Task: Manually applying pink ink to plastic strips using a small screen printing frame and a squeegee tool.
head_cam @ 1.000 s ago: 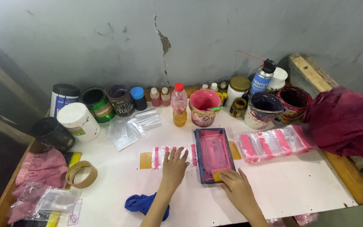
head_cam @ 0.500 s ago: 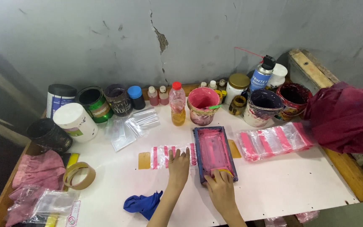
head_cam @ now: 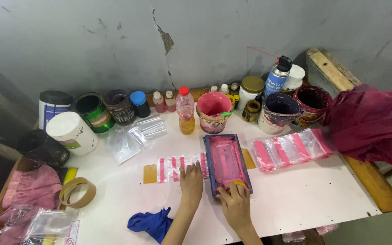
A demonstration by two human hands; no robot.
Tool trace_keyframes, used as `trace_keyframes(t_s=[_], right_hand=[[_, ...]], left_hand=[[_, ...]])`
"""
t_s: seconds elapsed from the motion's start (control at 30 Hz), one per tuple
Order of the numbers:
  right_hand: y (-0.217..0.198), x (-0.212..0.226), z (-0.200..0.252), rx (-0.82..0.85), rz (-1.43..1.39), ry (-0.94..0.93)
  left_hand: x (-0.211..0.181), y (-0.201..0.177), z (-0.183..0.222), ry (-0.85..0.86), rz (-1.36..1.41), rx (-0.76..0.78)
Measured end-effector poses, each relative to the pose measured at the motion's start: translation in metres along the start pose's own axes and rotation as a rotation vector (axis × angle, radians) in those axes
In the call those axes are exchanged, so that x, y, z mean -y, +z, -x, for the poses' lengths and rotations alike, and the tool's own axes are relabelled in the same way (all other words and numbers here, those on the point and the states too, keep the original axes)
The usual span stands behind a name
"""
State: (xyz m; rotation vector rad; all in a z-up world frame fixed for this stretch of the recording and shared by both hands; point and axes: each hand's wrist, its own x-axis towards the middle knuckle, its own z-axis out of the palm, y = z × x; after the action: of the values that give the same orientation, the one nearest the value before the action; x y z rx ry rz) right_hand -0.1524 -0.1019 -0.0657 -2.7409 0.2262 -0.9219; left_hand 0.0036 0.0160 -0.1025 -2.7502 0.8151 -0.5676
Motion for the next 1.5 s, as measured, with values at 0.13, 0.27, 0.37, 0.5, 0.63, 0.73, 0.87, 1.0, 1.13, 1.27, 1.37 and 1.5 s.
trace_keyframes(t_s=[0.13,0.27,0.37,0.5,0.63,0.73,0.87,1.0,1.13,1.27,1.37,1.5], right_hand=[[-0.005,0.001,-0.004,-0.042,-0.033,0.005],[-0.009,0.001,-0.005,-0.043,-0.035,0.012],[-0.012,0.003,-0.007,-0.005,-0.064,0.048],[-0.015,0.003,-0.009,-0.028,-0.049,0.053],[-0.019,0.006,-0.012,-0.037,-0.047,0.057],[-0.017,0.004,-0.010,-0.048,-0.036,0.051],[-0.021,0.005,-0.012,-0.034,-0.052,0.050],[-0.020,0.004,-0.011,-0.008,-0.052,0.067],[-0.021,0.003,-0.011,-0.046,-0.052,0.056],[-0.027,0.005,-0.015,-0.059,-0.069,0.059],[-0.028,0.003,-0.015,-0.075,-0.079,0.065],[-0.026,0.000,-0.012,-0.075,-0.060,0.055]], left_hand=[[-0.002,0.004,-0.002,-0.008,-0.017,0.003],[0.002,-0.001,-0.003,0.003,0.026,-0.010],[0.008,-0.006,-0.004,0.032,0.006,0.014],[0.013,-0.011,-0.007,0.073,0.081,0.116],[0.014,-0.011,-0.009,0.090,0.068,0.126],[0.016,-0.014,-0.009,0.096,0.069,0.109],[0.017,-0.023,-0.009,0.104,0.071,0.136],[0.015,-0.016,-0.010,0.098,0.075,0.156],[0.015,-0.014,-0.010,0.098,0.084,0.143],[0.014,-0.013,-0.009,0.098,0.066,0.167],[0.013,-0.012,-0.009,0.092,0.105,0.129],[0.013,-0.012,-0.008,0.092,0.084,0.141]])
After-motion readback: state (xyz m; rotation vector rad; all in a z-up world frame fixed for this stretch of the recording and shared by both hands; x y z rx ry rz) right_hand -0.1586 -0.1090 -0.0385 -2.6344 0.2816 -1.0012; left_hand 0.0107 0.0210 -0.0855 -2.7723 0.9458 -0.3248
